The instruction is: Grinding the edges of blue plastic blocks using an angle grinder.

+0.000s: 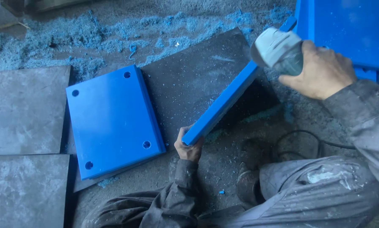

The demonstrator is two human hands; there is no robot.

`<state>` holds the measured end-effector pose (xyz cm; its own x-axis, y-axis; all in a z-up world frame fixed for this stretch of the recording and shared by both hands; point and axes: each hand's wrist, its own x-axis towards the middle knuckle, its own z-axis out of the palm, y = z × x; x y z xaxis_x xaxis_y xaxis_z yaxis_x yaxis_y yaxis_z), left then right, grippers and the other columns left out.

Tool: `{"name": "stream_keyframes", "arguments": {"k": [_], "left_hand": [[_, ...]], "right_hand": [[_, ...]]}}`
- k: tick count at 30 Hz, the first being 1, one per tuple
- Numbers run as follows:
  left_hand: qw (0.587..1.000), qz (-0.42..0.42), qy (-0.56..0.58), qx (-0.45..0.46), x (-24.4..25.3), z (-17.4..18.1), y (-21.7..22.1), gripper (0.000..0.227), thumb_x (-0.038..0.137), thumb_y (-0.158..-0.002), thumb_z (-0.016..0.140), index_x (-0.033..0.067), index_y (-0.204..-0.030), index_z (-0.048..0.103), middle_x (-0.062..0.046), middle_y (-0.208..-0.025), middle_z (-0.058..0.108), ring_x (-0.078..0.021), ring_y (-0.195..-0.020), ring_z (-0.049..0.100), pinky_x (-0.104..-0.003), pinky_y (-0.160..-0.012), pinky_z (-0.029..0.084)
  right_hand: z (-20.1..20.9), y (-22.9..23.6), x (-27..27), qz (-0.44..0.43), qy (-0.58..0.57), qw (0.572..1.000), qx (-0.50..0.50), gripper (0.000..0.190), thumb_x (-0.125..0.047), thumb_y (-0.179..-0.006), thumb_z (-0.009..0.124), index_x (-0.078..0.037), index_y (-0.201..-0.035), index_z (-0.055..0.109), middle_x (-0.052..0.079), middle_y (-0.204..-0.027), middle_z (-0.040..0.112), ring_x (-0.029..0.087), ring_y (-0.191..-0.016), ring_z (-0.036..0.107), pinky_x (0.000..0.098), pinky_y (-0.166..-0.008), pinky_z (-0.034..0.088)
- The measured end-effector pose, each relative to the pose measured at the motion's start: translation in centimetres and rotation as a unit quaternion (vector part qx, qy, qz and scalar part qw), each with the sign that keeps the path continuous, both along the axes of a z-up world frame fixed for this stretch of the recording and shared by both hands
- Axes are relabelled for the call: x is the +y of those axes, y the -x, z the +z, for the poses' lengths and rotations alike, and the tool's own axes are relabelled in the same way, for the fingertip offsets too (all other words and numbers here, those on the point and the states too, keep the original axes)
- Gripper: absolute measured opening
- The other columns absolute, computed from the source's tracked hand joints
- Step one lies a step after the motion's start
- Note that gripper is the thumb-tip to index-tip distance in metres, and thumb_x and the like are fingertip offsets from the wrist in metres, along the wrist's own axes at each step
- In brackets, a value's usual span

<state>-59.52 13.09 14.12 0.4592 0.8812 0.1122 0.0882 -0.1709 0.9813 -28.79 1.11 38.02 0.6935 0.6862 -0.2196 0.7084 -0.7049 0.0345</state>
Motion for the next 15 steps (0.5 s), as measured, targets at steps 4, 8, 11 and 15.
{"name": "stream_keyframes", "arguments": {"k": [4,8,11,15], "left_hand": [[0.999,-0.006,0.033,0.029,-0.3,-0.4,0.5,0.035,0.008,-0.080,0.082,0.0027,-0.111,0.068,-0.013,-0.104,0.077,-0.0187,-0.091,0.076,-0.033,-0.081,0.062],[0.999,-0.007,0.027,0.026,-0.4,0.2,0.6,0.035,0.007,-0.080,0.081,0.0017,-0.113,0.068,-0.015,-0.103,0.078,-0.0207,-0.092,0.076,-0.034,-0.082,0.061],[0.999,-0.031,0.008,-0.003,-0.7,0.7,0.7,0.036,0.006,-0.082,0.080,0.0016,-0.115,0.067,-0.016,-0.111,0.077,-0.0205,-0.098,0.075,-0.034,-0.086,0.061],[1.000,-0.014,0.003,-0.001,-0.5,0.7,-0.2,0.032,0.009,-0.084,0.079,0.0029,-0.113,0.067,-0.014,-0.112,0.077,-0.0182,-0.098,0.076,-0.032,-0.085,0.062]], "right_hand": [[0.6,7.7,0.8,0.025,-0.019,0.997,0.064,0.084,-0.052,-0.077,0.079,-0.004,-0.139,0.048,0.019,-0.106,0.072,0.036,-0.084,0.075,0.0494,-0.074,0.064],[0.1,9.1,0.5,0.166,-0.090,0.976,0.106,0.094,-0.050,-0.068,0.081,-0.007,-0.144,0.048,0.019,-0.108,0.071,0.038,-0.079,0.074,0.0500,-0.069,0.062],[0.3,5.8,0.0,0.117,0.045,0.986,0.112,0.085,-0.052,-0.084,0.074,-0.013,-0.153,0.041,0.009,-0.118,0.070,0.027,-0.078,0.078,0.0403,-0.066,0.068],[0.7,4.9,-0.5,0.068,-0.017,0.997,0.035,0.072,-0.049,-0.081,0.078,-0.005,-0.131,0.050,0.015,-0.107,0.072,0.031,-0.080,0.074,0.0465,-0.068,0.063]]}}
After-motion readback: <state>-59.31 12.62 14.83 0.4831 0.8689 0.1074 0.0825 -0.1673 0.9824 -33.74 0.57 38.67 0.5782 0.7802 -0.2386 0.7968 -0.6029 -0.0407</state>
